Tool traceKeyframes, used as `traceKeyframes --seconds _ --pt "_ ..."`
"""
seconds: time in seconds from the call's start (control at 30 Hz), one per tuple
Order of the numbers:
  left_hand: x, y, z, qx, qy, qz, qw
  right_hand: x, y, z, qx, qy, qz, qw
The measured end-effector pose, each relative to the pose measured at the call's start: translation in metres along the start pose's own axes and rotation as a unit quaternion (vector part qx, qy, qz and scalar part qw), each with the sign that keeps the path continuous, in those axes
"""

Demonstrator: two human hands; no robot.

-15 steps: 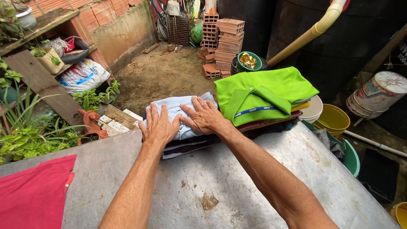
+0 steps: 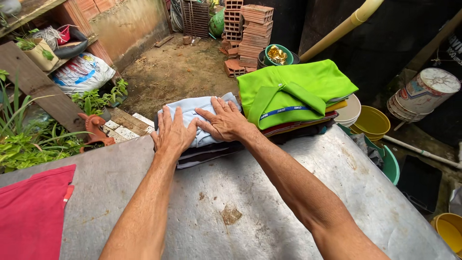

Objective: The person folds a shirt on a metal surface by straightening the fabric, folding in the sides, and tucking the garment into itself.

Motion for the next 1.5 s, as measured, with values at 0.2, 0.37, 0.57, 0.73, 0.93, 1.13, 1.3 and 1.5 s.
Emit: traceKeyframes --seconds 0.2,0.37,0.57,0.73,0.93,1.13,1.3,1.5 --pt "-0.012 -0.010 -0.008 0.031 -0.023 0.017 0.999 0.004 0.006 -0.004 -0.004 0.010 0.018 1.000" --pt "-0.035 -0.045 -0.013 0.001 0.026 -0.040 0.999 0.010 0.012 -0.013 -0.010 0.007 0.018 1.000" --pt "-0.152 -0.083 -0.007 0.023 0.055 -0.116 0.992 0.056 0.047 -0.051 -0.218 -0.081 0.012 0.973" --pt "-0.252 -0.037 0.064 0.015 0.007 -0.110 0.994 0.040 0.026 -0.006 -0.364 -0.219 -0.060 0.903" --pt "-0.351 -0.006 0.158 0.050 -0.121 -0.083 0.988 -0.044 -0.034 0.068 -0.023 -0.183 -0.137 0.973" --pt "-0.444 -0.015 0.223 0.167 -0.225 -0.169 0.945 -0.099 -0.008 0.158 0.119 -0.331 -0.105 0.930" --pt "-0.489 -0.026 0.230 0.233 -0.264 -0.196 0.915 -0.123 0.086 0.219 0.161 -0.391 0.065 0.904" --pt "-0.495 -0.045 0.217 0.155 -0.269 -0.268 0.912 -0.145 0.143 0.304 0.232 -0.470 0.076 0.849"
Point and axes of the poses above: each hand's wrist, its own x-axis towards the middle knuckle, its own y-axis out of the palm, z = x × y, the point moved 7 cm from there along x, towards the middle knuckle, and after that the axes turned 3 degrees about -y, right-handed, at the moved point
